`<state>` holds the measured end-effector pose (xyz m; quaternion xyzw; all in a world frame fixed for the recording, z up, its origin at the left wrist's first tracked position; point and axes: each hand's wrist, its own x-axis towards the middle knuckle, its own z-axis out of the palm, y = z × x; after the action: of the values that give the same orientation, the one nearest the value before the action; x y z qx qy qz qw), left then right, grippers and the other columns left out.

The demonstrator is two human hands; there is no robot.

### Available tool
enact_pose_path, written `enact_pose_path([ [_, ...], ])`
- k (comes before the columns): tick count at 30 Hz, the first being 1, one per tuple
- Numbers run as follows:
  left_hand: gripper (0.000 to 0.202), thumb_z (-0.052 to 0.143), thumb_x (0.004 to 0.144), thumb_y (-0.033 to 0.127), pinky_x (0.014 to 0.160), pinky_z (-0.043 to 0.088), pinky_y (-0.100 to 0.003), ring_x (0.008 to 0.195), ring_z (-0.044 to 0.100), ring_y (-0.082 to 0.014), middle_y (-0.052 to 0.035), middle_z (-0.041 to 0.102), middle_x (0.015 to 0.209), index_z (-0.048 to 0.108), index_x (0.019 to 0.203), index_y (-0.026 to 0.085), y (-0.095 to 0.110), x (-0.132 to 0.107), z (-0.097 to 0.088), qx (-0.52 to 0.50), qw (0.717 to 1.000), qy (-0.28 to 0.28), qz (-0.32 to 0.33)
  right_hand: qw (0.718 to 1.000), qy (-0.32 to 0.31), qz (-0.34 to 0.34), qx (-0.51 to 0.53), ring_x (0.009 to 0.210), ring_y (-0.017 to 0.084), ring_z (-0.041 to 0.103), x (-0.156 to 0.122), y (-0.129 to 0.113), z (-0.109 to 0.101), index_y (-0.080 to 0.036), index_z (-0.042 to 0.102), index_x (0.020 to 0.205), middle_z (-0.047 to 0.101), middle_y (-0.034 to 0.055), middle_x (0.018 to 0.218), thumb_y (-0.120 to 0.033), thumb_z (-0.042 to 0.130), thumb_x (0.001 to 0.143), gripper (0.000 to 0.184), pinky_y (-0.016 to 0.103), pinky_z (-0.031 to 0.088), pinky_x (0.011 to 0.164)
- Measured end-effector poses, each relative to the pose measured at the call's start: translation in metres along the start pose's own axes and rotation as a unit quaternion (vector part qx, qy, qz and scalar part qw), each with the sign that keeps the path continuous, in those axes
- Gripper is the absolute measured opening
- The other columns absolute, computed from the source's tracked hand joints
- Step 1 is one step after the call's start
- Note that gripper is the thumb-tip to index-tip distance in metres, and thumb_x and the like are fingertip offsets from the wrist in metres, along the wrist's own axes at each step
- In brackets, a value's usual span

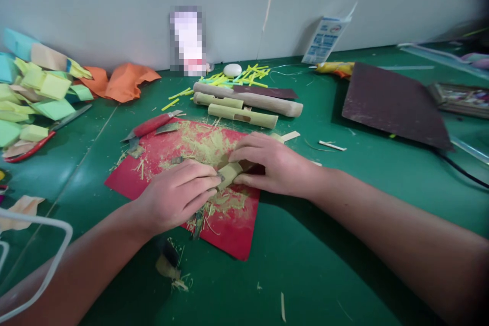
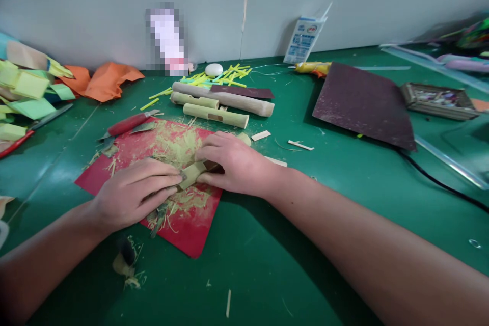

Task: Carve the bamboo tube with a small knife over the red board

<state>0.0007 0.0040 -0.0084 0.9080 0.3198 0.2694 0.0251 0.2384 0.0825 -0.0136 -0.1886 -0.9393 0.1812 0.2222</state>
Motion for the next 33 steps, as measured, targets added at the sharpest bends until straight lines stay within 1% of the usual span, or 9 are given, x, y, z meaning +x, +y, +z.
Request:
enact_pose_path([
  [5,0.025,0.055,0.089,0.014,0.085,0.052,-0.03,0.096,0.061,-0.017,-0.0098,0.065,0.106,0.063,0.113,0.013,0.0,-0.001,0.002,-0.009,1.0,0.002,-0.014,0.999,-0.029,-0.001,-0.019,0.084,0.019,0.052,0.002,-0.002,-0.004,-0.016,0.065,0.101,0.06,0.0085,0.091,-0.037,0.058,0.087,0.027,0.033,0.039,0.076],
  [9,0.024,0.056,0.089,0.012,0.088,0.051,-0.031,0.1,0.061,-0.0174,-0.0102,0.065,0.108,0.064,0.112,0.012,0.001,-0.001,0.001,-0.029,0.999,0.003,-0.025,0.999,-0.035,-0.007,-0.035,0.084,0.019,0.052,0.002,-0.007,-0.006,-0.015,0.065,0.099,0.062,0.0077,0.086,-0.038,0.054,0.089,0.027,0.034,0.038,0.079],
  [13,0.023,0.056,0.088,0.01,0.09,0.05,-0.031,0.1,0.061,-0.0168,-0.01,0.067,0.107,0.066,0.109,0.012,0.002,-0.003,-0.002,-0.051,0.998,0.002,-0.028,0.999,-0.022,0.002,-0.041,0.088,0.02,0.052,-0.001,-0.01,-0.005,-0.014,0.061,0.1,0.061,0.0091,0.095,-0.032,0.064,0.081,0.026,0.034,0.039,0.078],
  [16,0.023,0.057,0.088,0.011,0.092,0.05,-0.031,0.103,0.061,-0.0169,-0.0101,0.068,0.108,0.066,0.109,0.012,0.004,-0.005,-0.003,-0.067,0.997,0.0,-0.036,0.999,-0.017,0.0,-0.036,0.084,0.019,0.052,-0.001,-0.01,-0.002,-0.016,0.06,0.095,0.061,0.0074,0.092,-0.027,0.061,0.082,0.016,0.033,0.039,0.076],
  [21,0.022,0.055,0.089,0.012,0.087,0.054,-0.03,0.099,0.063,-0.0164,-0.0085,0.068,0.105,0.067,0.107,0.015,0.006,0.007,0.004,-0.076,0.996,0.027,-0.047,1.0,-0.015,-0.005,-0.018,0.084,0.018,0.052,0.0,-0.01,-0.001,-0.016,0.059,0.093,0.061,0.0065,0.09,-0.025,0.062,0.081,0.015,0.033,0.039,0.076],
  [25,0.019,0.054,0.089,0.013,0.083,0.055,-0.031,0.094,0.064,-0.0163,-0.008,0.069,0.101,0.068,0.102,0.015,0.003,0.018,0.009,-0.087,0.995,0.037,-0.025,1.0,0.012,0.009,-0.002,0.081,0.017,0.052,-0.001,-0.01,-0.001,-0.016,0.059,0.087,0.061,0.0059,0.087,-0.027,0.065,0.079,0.015,0.031,0.04,0.073],
  [28,0.018,0.054,0.089,0.012,0.083,0.054,-0.032,0.092,0.064,-0.0169,-0.0085,0.069,0.1,0.068,0.101,0.014,0.002,0.015,0.004,-0.097,0.995,0.025,-0.022,0.999,0.02,0.032,0.0,0.078,0.017,0.052,-0.001,-0.01,-0.001,-0.017,0.059,0.082,0.061,0.0051,0.083,-0.03,0.067,0.077,0.016,0.031,0.04,0.071],
  [31,0.02,0.054,0.088,0.011,0.083,0.054,-0.033,0.093,0.063,-0.0171,-0.0092,0.069,0.101,0.067,0.103,0.014,0.002,0.01,0.0,-0.094,0.995,0.021,-0.031,0.999,0.007,0.046,-0.006,0.079,0.018,0.051,0.0,-0.011,-0.001,-0.019,0.058,0.081,0.06,0.0045,0.083,-0.031,0.067,0.076,0.016,0.03,0.04,0.069],
  [33,0.019,0.054,0.089,0.011,0.081,0.054,-0.033,0.092,0.062,-0.0169,-0.0085,0.069,0.1,0.067,0.102,0.015,0.002,0.012,0.001,-0.091,0.995,0.023,-0.022,0.998,0.006,0.059,-0.015,0.079,0.018,0.051,0.0,-0.011,-0.002,-0.019,0.057,0.082,0.059,0.0044,0.083,-0.03,0.069,0.074,0.018,0.03,0.039,0.067],
])
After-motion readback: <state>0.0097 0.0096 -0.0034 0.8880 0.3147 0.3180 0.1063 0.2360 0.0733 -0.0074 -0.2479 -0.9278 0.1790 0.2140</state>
